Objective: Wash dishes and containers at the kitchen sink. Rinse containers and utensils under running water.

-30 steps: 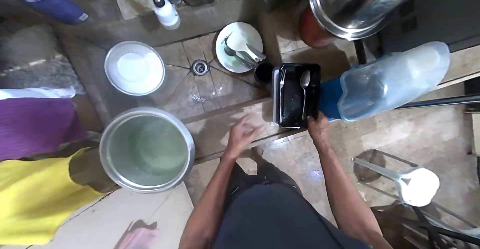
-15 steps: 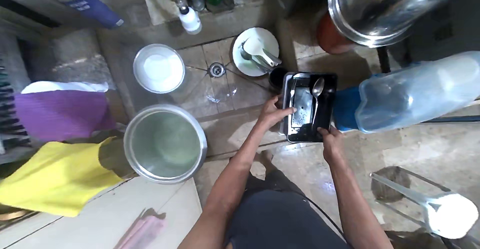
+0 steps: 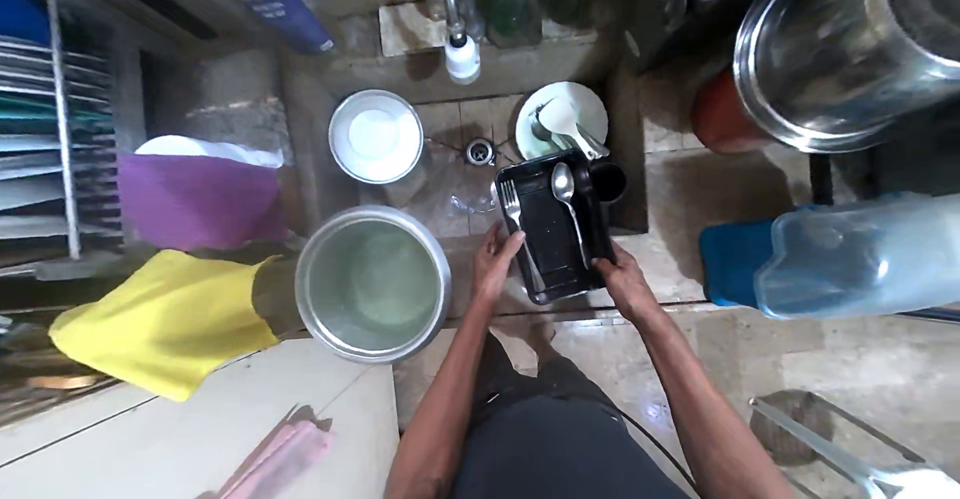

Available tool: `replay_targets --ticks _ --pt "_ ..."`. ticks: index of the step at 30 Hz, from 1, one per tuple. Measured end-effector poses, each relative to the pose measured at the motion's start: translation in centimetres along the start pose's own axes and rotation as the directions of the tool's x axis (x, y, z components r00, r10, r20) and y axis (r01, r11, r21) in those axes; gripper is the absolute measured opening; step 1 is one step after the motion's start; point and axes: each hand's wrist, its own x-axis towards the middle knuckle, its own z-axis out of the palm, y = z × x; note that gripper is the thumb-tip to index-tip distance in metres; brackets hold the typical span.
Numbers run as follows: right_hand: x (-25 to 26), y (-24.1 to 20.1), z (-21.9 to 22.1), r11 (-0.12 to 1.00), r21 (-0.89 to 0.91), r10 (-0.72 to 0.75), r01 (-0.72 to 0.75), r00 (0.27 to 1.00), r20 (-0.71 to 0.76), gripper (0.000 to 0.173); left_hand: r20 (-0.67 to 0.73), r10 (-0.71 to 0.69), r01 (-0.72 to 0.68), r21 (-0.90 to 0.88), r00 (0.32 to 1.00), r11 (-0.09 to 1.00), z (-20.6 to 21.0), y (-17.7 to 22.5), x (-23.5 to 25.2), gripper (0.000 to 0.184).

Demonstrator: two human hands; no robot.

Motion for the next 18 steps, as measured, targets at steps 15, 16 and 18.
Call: replay_targets --ticks 15,16,18 --pt "6.5 -3.8 3.8 0.984 -0.157 -0.074 0.080 0.996 0.040 0.052 -0.199 -0.069 0.048 -0.109 0.977 0.993 0.1 3.0 5.8 0.064" --pt "7.8 -4.1 4.1 0.986 -0.133 -0.095 0.099 0.995 0.040 0.051 -0.221 -0.066 0.039 -0.125 0.973 0.991 0.1 3.5 7.2 0.061" --pt "9.5 -4.5 4.3 0.987 -0.102 -0.118 0.121 0.992 0.034 0.054 -0.228 -0.068 0.032 -0.160 0.971 0.987 0.0 4.0 9.6 0.058"
